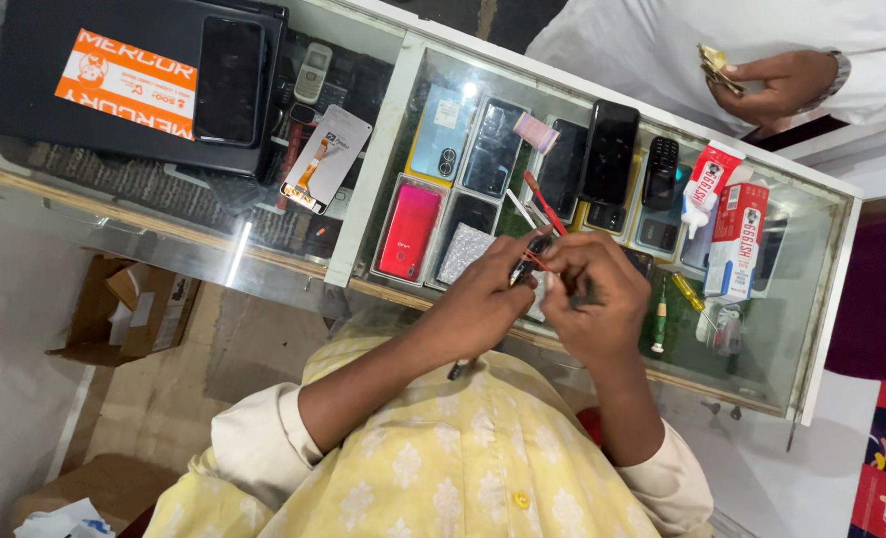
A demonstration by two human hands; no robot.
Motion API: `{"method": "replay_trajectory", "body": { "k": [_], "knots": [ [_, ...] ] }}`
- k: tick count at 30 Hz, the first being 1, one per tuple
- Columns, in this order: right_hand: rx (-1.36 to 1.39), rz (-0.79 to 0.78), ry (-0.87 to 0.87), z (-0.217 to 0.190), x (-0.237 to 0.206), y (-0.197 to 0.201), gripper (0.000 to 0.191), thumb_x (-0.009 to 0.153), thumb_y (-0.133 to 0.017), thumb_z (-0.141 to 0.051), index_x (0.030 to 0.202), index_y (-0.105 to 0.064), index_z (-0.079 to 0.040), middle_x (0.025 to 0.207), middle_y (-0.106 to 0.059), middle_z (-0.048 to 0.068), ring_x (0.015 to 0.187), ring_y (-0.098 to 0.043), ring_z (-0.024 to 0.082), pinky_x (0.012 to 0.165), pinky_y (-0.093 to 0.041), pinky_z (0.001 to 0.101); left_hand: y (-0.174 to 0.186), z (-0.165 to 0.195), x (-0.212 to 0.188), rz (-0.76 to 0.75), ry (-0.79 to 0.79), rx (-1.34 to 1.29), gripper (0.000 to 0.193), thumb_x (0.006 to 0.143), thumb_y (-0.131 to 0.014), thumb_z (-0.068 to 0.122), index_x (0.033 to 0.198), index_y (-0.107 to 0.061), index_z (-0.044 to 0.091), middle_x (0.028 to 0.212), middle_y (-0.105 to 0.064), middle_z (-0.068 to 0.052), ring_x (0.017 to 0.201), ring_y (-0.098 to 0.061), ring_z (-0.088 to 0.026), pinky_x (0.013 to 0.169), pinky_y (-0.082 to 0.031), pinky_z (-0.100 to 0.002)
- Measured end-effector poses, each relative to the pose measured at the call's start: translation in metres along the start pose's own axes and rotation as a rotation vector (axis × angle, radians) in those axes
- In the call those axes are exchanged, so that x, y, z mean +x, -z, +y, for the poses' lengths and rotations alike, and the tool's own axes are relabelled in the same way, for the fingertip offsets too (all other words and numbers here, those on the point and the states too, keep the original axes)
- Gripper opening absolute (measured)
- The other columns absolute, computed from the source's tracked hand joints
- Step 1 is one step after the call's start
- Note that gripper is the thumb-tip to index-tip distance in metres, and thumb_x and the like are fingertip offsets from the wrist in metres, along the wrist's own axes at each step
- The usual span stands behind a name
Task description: The person uses a screwdriver to remove screws from a disassembled mobile phone on a glass counter. They then detach a ribbon cable and reposition internal components while handling the phone chassis.
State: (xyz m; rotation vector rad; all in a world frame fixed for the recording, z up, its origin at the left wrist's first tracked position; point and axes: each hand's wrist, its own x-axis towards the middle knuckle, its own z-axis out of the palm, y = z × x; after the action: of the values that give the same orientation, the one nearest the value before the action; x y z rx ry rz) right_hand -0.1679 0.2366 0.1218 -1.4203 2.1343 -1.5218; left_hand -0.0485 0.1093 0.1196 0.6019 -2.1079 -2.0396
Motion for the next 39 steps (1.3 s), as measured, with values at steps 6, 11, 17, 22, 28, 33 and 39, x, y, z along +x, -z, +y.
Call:
{"method": "replay_trajectory", "body": {
  "k": [6, 11, 17, 22, 28, 33, 39],
  "knots": [
    [0.676, -0.216, -0.187, 0.027, -0.009, 0.003, 0.009, 0.099, -0.068, -0.006, 0.103, -0.064, 0.001, 0.098, -0.064, 0.005, 0.088, -0.06, 0.01, 0.079, -0.05, 0.0232, 0.002, -0.002, -0.006, 0.042, -0.176, 0.145, 0.073, 0.089, -0.054, 0.003, 0.159, -0.034, 0.002, 0.113, -0.051, -0.019, 0.1, -0.059, -0.032, 0.09, -0.048, -0.039],
    [0.486, -0.197, -0.345, 0.027, -0.016, 0.012, 0.016, 0.101, -0.069, -0.006, 0.109, -0.075, 0.007, 0.077, -0.058, 0.002, 0.065, -0.047, 0.005, 0.058, -0.035, 0.0186, -0.007, -0.003, -0.011, 0.17, -0.28, 0.437, 0.082, 0.08, -0.065, 0.0, 0.156, -0.032, -0.002, 0.122, -0.047, -0.021, 0.113, -0.052, -0.04, 0.094, -0.044, -0.048],
    [0.947, 0.06, -0.651, 0.035, -0.006, 0.009, 0.017, 0.101, -0.066, -0.01, 0.106, -0.072, 0.005, 0.069, -0.054, -0.002, 0.058, -0.042, 0.004, 0.049, -0.031, 0.0173, -0.014, 0.01, -0.02, 0.126, -0.274, 0.485, 0.085, 0.077, -0.068, 0.001, 0.154, -0.032, -0.001, 0.123, -0.046, -0.021, 0.115, -0.05, -0.041, 0.095, -0.042, -0.05],
    [1.358, 0.015, -0.835, 0.064, 0.002, 0.008, 0.02, 0.104, -0.056, -0.018, 0.102, -0.066, -0.002, 0.071, -0.052, -0.001, 0.055, -0.046, 0.009, 0.052, -0.038, 0.0212, -0.006, 0.002, -0.025, -0.023, -0.178, 0.097, 0.075, 0.087, -0.052, -0.001, 0.16, -0.037, 0.008, 0.115, -0.05, -0.019, 0.101, -0.058, -0.032, 0.091, -0.05, -0.04],
    [1.545, -0.012, -0.831, 0.102, -0.011, -0.014, 0.021, 0.093, -0.053, -0.025, 0.082, -0.058, -0.008, 0.064, -0.051, 0.001, 0.058, -0.051, 0.016, 0.064, -0.049, 0.0369, -0.014, -0.033, 0.0, -0.025, 0.19, -0.494, 0.051, 0.087, -0.051, 0.0, 0.137, -0.056, 0.005, 0.093, -0.061, -0.007, 0.07, -0.051, -0.021, 0.058, -0.041, -0.036],
    [1.381, -0.146, -0.488, 0.103, -0.023, -0.02, 0.017, 0.097, -0.058, -0.016, 0.093, -0.066, -0.001, 0.079, -0.06, 0.006, 0.066, -0.048, 0.015, 0.081, -0.047, 0.0311, 0.001, -0.053, 0.012, 0.028, 0.206, -0.34, 0.046, 0.089, -0.049, 0.003, 0.134, -0.059, 0.006, 0.097, -0.067, -0.004, 0.08, -0.059, -0.015, 0.067, -0.052, -0.033],
    [0.626, -0.53, -0.289, 0.065, -0.018, 0.008, 0.046, 0.097, -0.069, -0.01, 0.137, -0.063, 0.011, 0.071, -0.052, 0.003, 0.06, -0.042, 0.009, 0.057, -0.035, 0.024, -0.001, -0.039, -0.003, 0.191, -0.233, 0.321, 0.07, 0.085, -0.059, -0.004, 0.152, -0.041, 0.001, 0.115, -0.052, -0.02, 0.106, -0.057, -0.037, 0.093, -0.048, -0.043]
  ]
}}
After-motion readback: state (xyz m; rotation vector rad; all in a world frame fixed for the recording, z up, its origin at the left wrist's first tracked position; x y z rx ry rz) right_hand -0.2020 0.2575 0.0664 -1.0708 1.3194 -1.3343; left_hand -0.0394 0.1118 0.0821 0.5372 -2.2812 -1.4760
